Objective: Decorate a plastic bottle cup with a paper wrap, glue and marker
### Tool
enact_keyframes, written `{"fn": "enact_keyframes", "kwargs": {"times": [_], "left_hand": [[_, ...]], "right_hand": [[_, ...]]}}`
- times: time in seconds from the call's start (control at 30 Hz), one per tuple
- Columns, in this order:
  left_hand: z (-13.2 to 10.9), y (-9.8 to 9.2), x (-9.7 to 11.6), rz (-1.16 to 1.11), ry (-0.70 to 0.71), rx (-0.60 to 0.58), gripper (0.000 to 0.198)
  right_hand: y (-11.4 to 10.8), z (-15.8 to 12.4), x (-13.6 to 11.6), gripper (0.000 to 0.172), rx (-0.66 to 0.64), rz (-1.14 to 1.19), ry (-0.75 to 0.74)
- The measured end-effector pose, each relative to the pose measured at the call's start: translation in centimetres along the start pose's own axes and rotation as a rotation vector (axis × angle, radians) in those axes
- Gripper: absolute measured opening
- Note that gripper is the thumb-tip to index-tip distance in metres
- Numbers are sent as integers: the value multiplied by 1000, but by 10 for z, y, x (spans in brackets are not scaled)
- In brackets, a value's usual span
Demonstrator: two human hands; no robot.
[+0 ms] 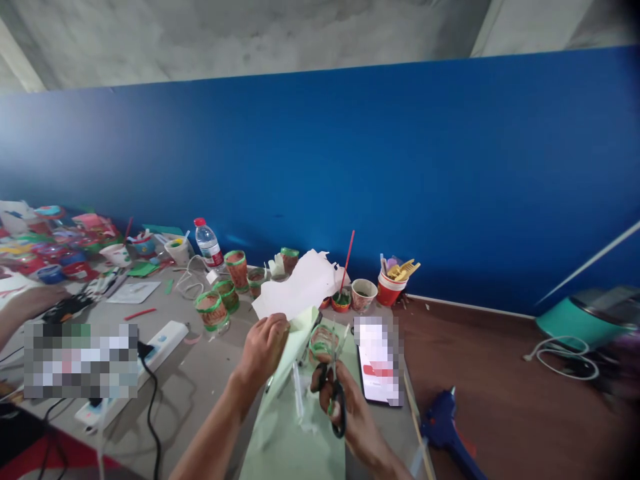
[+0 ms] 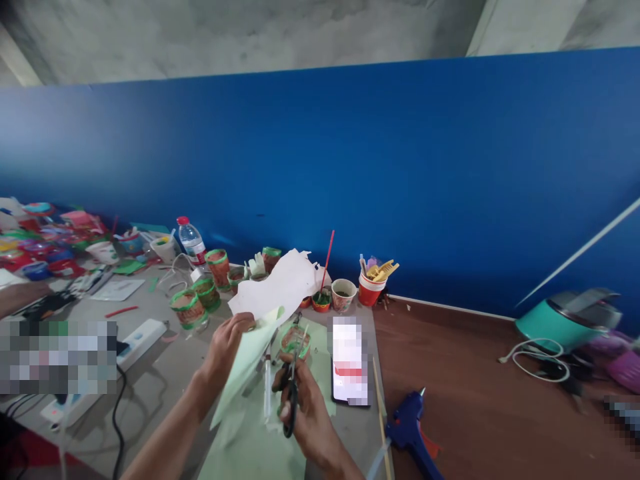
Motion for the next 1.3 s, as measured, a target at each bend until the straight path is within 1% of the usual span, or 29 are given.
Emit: {"fn": "enact_keyframes", "kwargs": {"times": [0.03,0.1,0.17,0.2,0.27,0.33,0.4,0.43,0.47,0.5,0.53,0.6,0.67,0.73,0.77,0.87,0.9,0.97,1.03,1.17,1.2,1.3], "left_hand": [[4,-2,4,49,74,32,14],[9,-6,9,101,142,55,17],[11,-8,12,51,128,59,18],[12,-9,12,-19,81,54,17],[13,-9,10,-237,-83,33,12],[14,-8,8,-484,-311,43,7],[15,-7,6,-688,-541,103,6],[16,-6,5,-777,-634,132,9],[17,-6,4,-860,-711,150,12],[18,-6,4,-951,-758,143,15],[20,-7,3,-1044,-781,112,18],[23,-9,3,-1199,-791,42,26],[23,-10,2,-1366,-768,-26,37],[19,-9,1,-1528,-770,-119,42],[17,-8,1,-1612,-747,-173,48],[10,-4,4,-1814,-607,-331,72],[8,-3,5,-1842,-593,-395,76],[6,-2,7,-1861,-590,-452,79],[6,-2,8,-1861,-598,-455,80],[4,-1,8,-1946,-563,-356,88],[3,0,8,-1967,-561,-348,88],[-3,5,11,-1984,-571,-408,77]], "right_hand": [[-1,-1,1,70,8,-15,-6],[-1,-2,1,74,39,-62,-46],[1,-2,-1,77,83,-130,-100],[3,-2,-3,77,108,-167,-124],[6,1,-7,77,162,-227,-147],[7,4,-9,73,238,-238,-136],[6,7,-10,64,309,-209,-118],[4,9,-10,60,334,-192,-116],[3,10,-10,55,354,-178,-122],[0,10,-10,50,371,-168,-132],[-2,10,-11,47,389,-162,-145],[-8,10,-13,42,431,-153,-169],[-15,10,-16,43,476,-131,-169],[-23,10,-19,43,513,-81,-166],[-27,10,-22,43,523,-43,-171],[-33,12,-33,44,510,103,-208],[-33,12,-38,46,493,147,-214],[-32,12,-46,50,443,190,-208],[-30,12,-53,50,413,214,-193],[-31,10,-54,48,396,243,-129],[-32,10,-53,48,395,236,-120],[-38,12,-48,45,428,202,-145]]}}
Point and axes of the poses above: each hand's wrist, its own z-axis towards the middle knuckle, its own y-axis out of the palm, x = y × z, the point moved 2 cm from there along z, towards the middle knuckle, and after that the axes turned 10 degrees about -x, right-handed, at the moved point
